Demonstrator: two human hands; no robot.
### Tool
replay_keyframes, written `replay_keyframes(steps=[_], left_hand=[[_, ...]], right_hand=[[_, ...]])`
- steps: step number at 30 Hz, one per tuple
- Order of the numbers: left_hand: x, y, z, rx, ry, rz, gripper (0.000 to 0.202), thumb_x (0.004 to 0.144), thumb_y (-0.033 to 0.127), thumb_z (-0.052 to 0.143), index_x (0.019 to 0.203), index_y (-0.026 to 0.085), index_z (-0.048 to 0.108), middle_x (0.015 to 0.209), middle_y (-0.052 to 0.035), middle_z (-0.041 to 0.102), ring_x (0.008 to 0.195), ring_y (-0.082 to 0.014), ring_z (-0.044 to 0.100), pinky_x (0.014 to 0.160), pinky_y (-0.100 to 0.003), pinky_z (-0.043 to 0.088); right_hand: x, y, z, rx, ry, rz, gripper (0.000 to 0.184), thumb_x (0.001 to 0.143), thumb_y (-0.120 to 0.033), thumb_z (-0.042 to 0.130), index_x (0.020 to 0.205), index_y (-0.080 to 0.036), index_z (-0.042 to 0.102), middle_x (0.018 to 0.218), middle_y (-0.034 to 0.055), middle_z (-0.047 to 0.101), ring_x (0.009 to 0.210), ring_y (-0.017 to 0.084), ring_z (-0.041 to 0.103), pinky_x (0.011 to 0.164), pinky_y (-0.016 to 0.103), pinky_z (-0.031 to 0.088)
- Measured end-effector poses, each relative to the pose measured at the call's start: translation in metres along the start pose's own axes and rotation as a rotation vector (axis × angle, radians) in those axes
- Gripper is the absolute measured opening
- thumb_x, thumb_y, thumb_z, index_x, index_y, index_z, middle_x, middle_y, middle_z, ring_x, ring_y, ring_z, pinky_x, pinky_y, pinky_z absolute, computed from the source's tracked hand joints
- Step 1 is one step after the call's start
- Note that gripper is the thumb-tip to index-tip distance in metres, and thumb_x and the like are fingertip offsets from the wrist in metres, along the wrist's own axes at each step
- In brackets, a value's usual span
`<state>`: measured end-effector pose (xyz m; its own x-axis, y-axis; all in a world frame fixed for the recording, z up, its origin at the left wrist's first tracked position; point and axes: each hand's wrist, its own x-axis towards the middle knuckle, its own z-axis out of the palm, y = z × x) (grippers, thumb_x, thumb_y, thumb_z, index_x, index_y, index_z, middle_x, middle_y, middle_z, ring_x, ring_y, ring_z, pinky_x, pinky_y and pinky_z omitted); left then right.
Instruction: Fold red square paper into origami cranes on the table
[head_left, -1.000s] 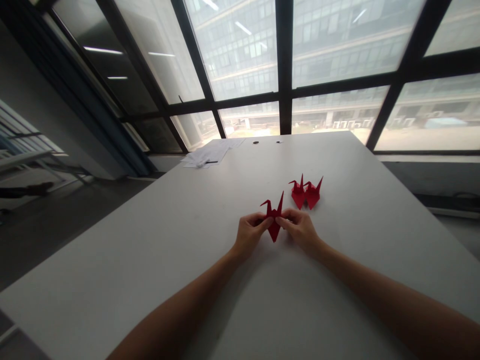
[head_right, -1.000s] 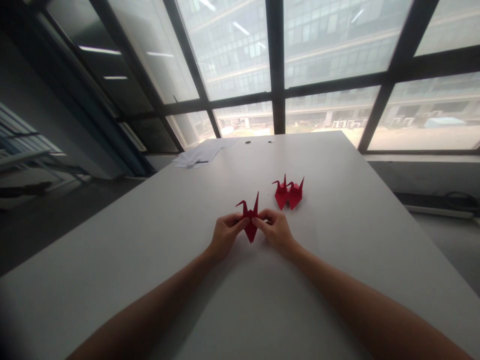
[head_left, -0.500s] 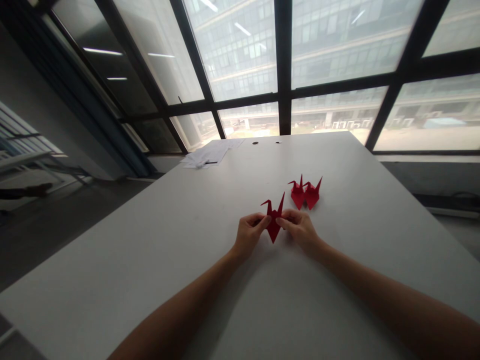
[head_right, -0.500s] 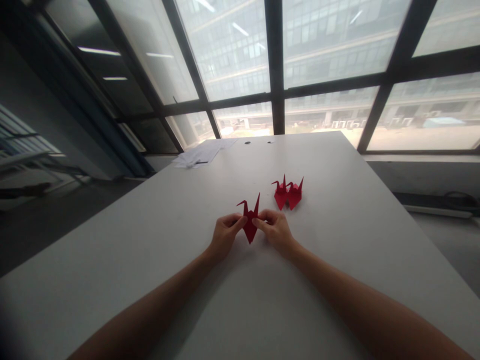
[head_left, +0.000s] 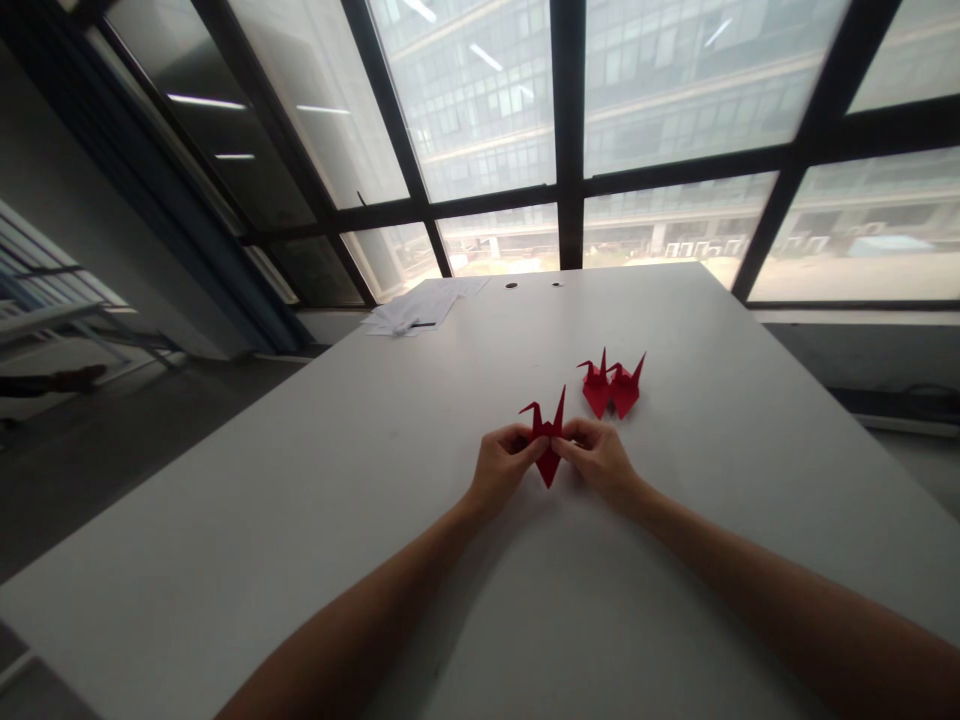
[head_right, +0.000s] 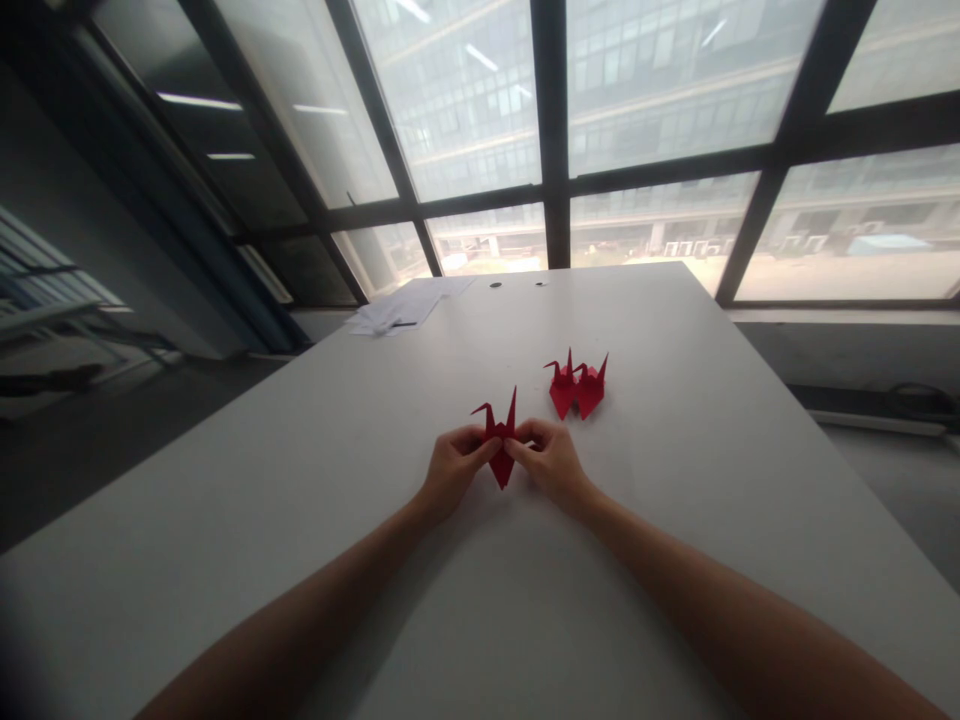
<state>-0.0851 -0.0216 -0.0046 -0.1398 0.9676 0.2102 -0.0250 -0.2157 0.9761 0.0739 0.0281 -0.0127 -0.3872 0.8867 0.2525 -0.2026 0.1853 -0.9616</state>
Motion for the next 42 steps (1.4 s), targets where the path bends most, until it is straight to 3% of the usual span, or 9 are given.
replay_keyframes(steps=[14,17,21,25,32,35,38,42], left_hand=[[0.002,0.000,-0.002,0.025,0.059,0.017,0.024,0.078,0.037,0.078,0.080,0.014,0.074,0.076,-0.0044,0.072,0.069,-0.0147,0.063,0.067,-0.026,0.050],[0.002,0.001,-0.001,-0.020,0.046,0.020,0.024,0.077,0.037,0.079,0.077,0.014,0.073,0.074,-0.0038,0.071,0.068,-0.0145,0.063,0.066,-0.026,0.050],[0.002,0.002,-0.001,-0.025,0.042,0.018,0.024,0.077,0.037,0.078,0.076,0.014,0.072,0.074,-0.0035,0.071,0.067,-0.0143,0.062,0.067,-0.026,0.050],[0.003,-0.001,-0.003,0.015,0.026,0.005,0.025,0.077,0.038,0.078,0.077,0.014,0.072,0.075,-0.0036,0.071,0.067,-0.0149,0.063,0.066,-0.026,0.049],[0.006,0.000,-0.001,0.093,-0.022,0.027,0.033,0.080,0.043,0.074,0.097,0.015,0.074,0.093,-0.0083,0.074,0.082,-0.0205,0.067,0.077,-0.031,0.052],[0.007,0.000,-0.001,0.097,-0.037,0.088,0.038,0.089,0.049,0.062,0.107,0.017,0.071,0.104,-0.0096,0.072,0.093,-0.0221,0.065,0.083,-0.033,0.050],[0.010,-0.005,-0.002,0.062,0.046,0.103,0.046,0.097,0.053,0.044,0.117,0.020,0.067,0.114,-0.0104,0.068,0.103,-0.0220,0.062,0.085,-0.033,0.048],[0.017,-0.015,-0.005,-0.018,0.166,0.057,0.047,0.095,0.055,0.044,0.115,0.018,0.065,0.113,-0.0115,0.066,0.099,-0.0207,0.061,0.078,-0.029,0.047]], right_hand=[[0.001,0.003,-0.001,-0.001,0.072,-0.042,0.023,0.077,-0.038,0.073,0.068,-0.017,0.067,0.061,-0.0018,0.058,0.058,0.012,0.047,0.055,0.025,0.036],[0.001,0.003,-0.001,-0.017,0.071,-0.017,0.023,0.077,-0.039,0.073,0.071,-0.017,0.069,0.063,-0.0005,0.061,0.060,0.013,0.051,0.056,0.026,0.039],[0.001,0.002,-0.001,-0.004,0.053,-0.010,0.024,0.079,-0.041,0.071,0.087,-0.018,0.072,0.080,0.0037,0.070,0.072,0.017,0.059,0.065,0.028,0.045],[0.001,-0.001,-0.002,-0.016,0.111,-0.026,0.026,0.079,-0.043,0.072,0.080,-0.017,0.070,0.071,0.0017,0.065,0.065,0.015,0.054,0.060,0.027,0.043],[0.001,-0.004,0.000,0.044,0.130,-0.047,0.022,0.077,-0.039,0.073,0.080,-0.018,0.068,0.076,0.0027,0.066,0.070,0.017,0.058,0.063,0.028,0.046],[0.003,-0.008,-0.001,0.015,0.133,-0.108,0.019,0.077,-0.036,0.073,0.080,-0.019,0.067,0.075,0.0021,0.065,0.069,0.016,0.058,0.064,0.029,0.047],[0.007,-0.022,-0.009,-0.040,0.133,-0.205,0.016,0.080,-0.035,0.073,0.081,-0.020,0.069,0.082,0.0035,0.067,0.077,0.018,0.061,0.070,0.030,0.049],[0.009,-0.053,-0.044,-0.111,0.177,-0.320,0.017,0.078,-0.037,0.075,0.084,-0.021,0.072,0.106,0.0074,0.067,0.093,0.021,0.062,0.075,0.033,0.052]])
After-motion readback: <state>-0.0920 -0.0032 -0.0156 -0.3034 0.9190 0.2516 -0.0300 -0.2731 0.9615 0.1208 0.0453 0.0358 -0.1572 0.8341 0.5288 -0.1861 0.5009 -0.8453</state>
